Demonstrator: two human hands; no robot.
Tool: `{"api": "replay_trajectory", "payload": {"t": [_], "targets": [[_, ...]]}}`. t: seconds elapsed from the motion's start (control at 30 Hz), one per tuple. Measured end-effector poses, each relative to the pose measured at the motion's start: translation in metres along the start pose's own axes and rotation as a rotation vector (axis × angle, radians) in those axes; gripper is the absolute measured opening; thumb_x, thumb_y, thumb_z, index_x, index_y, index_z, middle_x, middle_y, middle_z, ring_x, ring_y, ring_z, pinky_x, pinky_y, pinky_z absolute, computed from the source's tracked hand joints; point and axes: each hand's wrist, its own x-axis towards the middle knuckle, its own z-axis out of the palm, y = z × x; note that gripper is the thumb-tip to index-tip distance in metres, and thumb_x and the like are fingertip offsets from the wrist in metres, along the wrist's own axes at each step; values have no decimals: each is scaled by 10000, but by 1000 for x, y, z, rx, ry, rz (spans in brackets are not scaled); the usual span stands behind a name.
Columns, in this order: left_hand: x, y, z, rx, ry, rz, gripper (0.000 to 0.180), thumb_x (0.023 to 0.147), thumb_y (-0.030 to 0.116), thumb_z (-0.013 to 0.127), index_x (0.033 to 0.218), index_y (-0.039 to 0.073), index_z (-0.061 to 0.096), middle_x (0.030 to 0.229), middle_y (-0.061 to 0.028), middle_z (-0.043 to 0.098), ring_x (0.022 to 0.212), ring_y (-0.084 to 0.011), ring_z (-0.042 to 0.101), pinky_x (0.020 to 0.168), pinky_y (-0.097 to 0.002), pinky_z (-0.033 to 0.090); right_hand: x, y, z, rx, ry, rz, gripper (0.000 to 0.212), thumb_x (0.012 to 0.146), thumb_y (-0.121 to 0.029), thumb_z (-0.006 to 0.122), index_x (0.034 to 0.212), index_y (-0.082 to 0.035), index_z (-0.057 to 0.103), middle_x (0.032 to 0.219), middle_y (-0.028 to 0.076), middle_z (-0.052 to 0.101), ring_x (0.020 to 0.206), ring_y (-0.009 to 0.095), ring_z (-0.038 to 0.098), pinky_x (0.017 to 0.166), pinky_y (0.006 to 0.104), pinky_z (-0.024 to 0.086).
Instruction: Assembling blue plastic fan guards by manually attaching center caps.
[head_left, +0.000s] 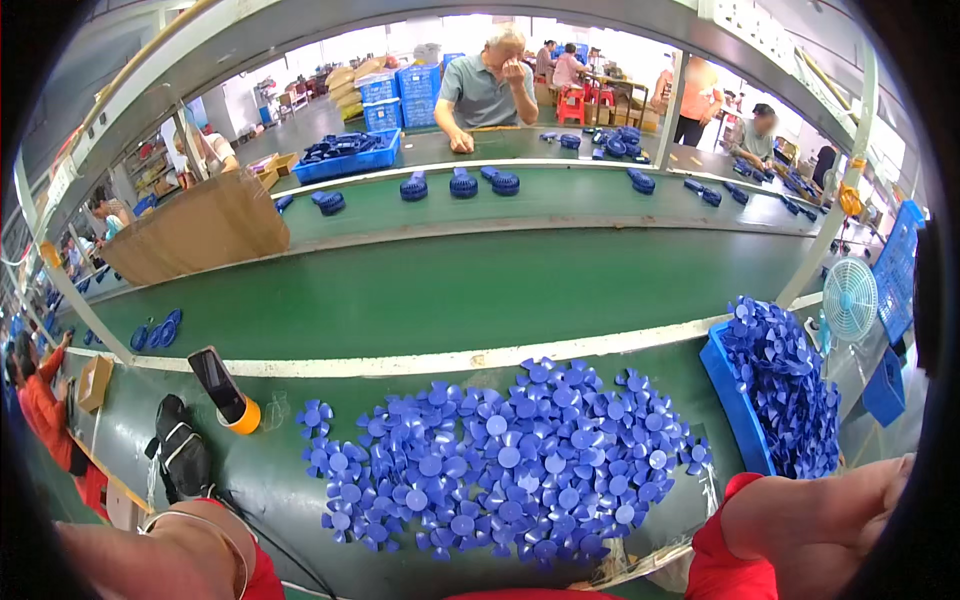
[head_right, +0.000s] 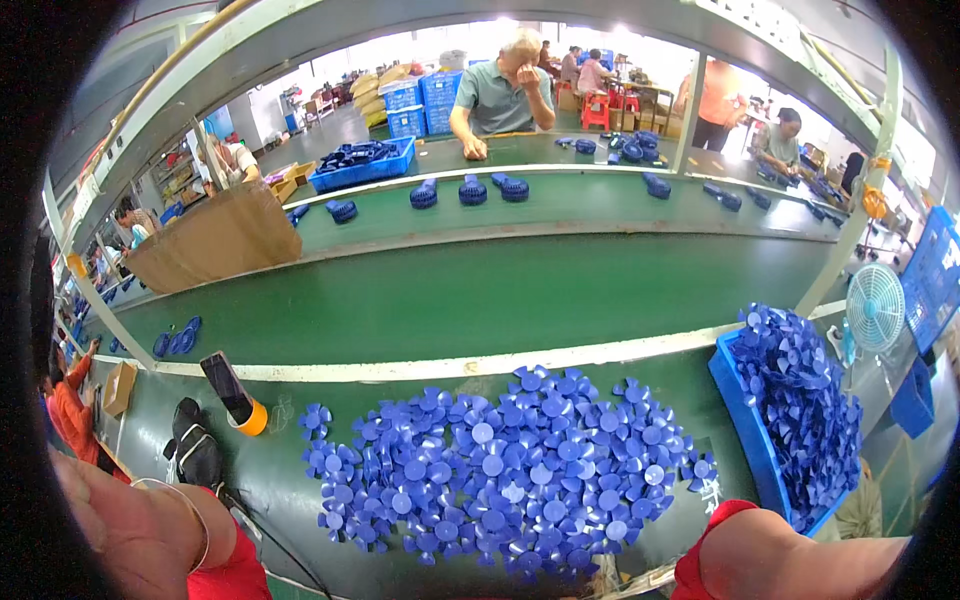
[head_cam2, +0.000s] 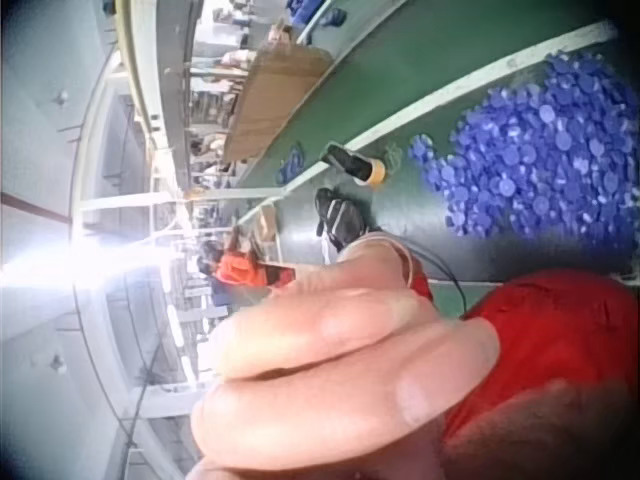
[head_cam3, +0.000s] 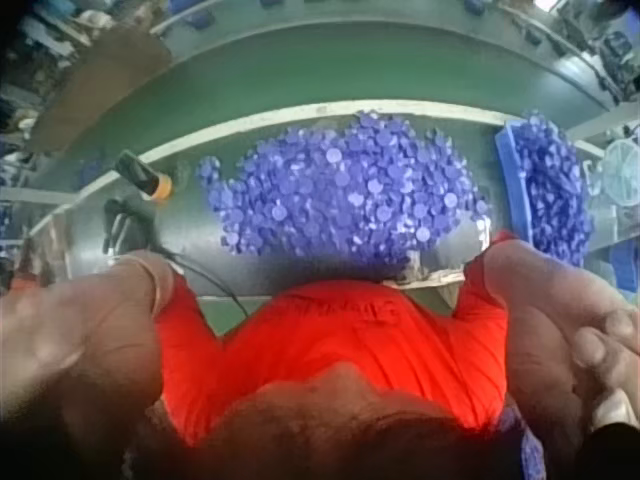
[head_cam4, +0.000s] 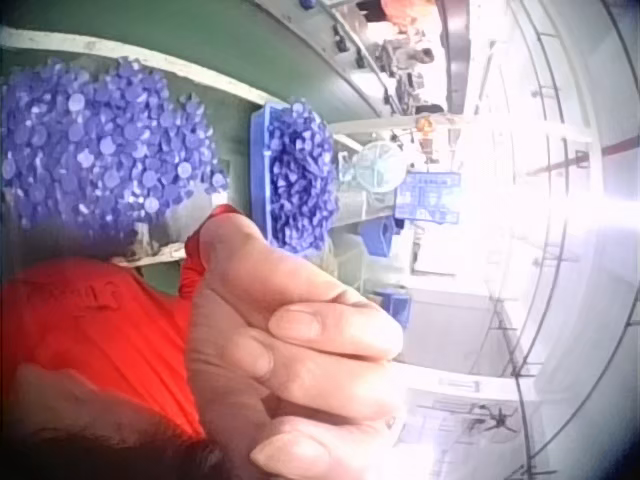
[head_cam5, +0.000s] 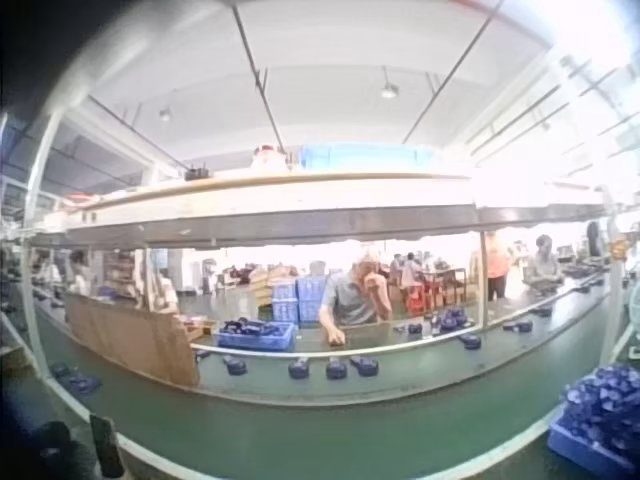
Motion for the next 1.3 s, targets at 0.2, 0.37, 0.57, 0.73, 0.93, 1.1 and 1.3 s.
{"api": "replay_trajectory", "payload": {"t": [0.2, 0.37, 0.57, 0.73, 0.93, 1.1, 1.3], "targets": [[9, 17, 57, -93, -137, 134, 364, 763, 118, 624, 1080, -36, 536, 945, -144, 548, 860, -221, 548, 805, -323, 448, -18, 12, -4, -116, 95, 134, 186, 664, -4, 689, 833, -6, 611, 767, 135, 622, 636, 227, 592, 547, 322, 465], [-31, 13, 115, -188, -382, 105, 348, 766, 116, 619, 1068, -40, 545, 943, -135, 546, 868, -215, 541, 818, -317, 444, -86, 1, -9, -352, 95, 490, 200, 660, -11, 695, 838, -7, 605, 774, 138, 621, 641, 227, 590, 550, 324, 463], [-121, -95, 91, 204, -569, -383, 331, 824, 1, 539, 1155, -5, 554, 1027, -83, 567, 945, -166, 550, 862, -292, 429, -216, 23, -35, -629, -292, 955, 98, 724, -51, 674, 819, -50, 649, 767, 92, 615, 732, 260, 587, 651, 347, 474], [-140, -104, 88, 357, -493, -540, 325, 898, 171, 573, 1157, -24, 567, 1113, -168, 597, 973, -248, 579, 842, -334, 475, -255, 55, -60, -687, -497, 1182, 143, 762, -87, 629, 898, -46, 648, 818, 101, 626, 788, 269, 604, 703, 353, 480], [-149, -115, 72, 451, -477, -467, 276, 897, 164, 571, 1096, -25, 604, 1081, -163, 609, 965, -265, 582, 861, -342, 461, -254, 56, -45, -459, -453, 1406, 193, 775, -75, 604, 957, -25, 646, 842, 118, 646, 766, 217, 646, 701, 323, 504], [-143, -106, 71, 500, -503, -476, 227, 894, 149, 571, 1036, -18, 630, 1043, -157, 624, 949, -277, 584, 872, -347, 449, -268, 53, -43, -401, -400, 1433, 201, 760, -91, 598, 943, -25, 649, 836, 128, 644, 751, 252, 646, 692, 345, 504], [-174, -177, 51, 490, -546, -362, 267, 850, 42, 544, 1112, 1, 581, 1063, -126, 576, 954, -271, 546, 898, -344, 409, -262, 55, -57, -439, -426, 1505, 200, 759, -90, 612, 939, -13, 652, 847, 143, 653, 757, 241, 657, 692, 337, 512]]}}
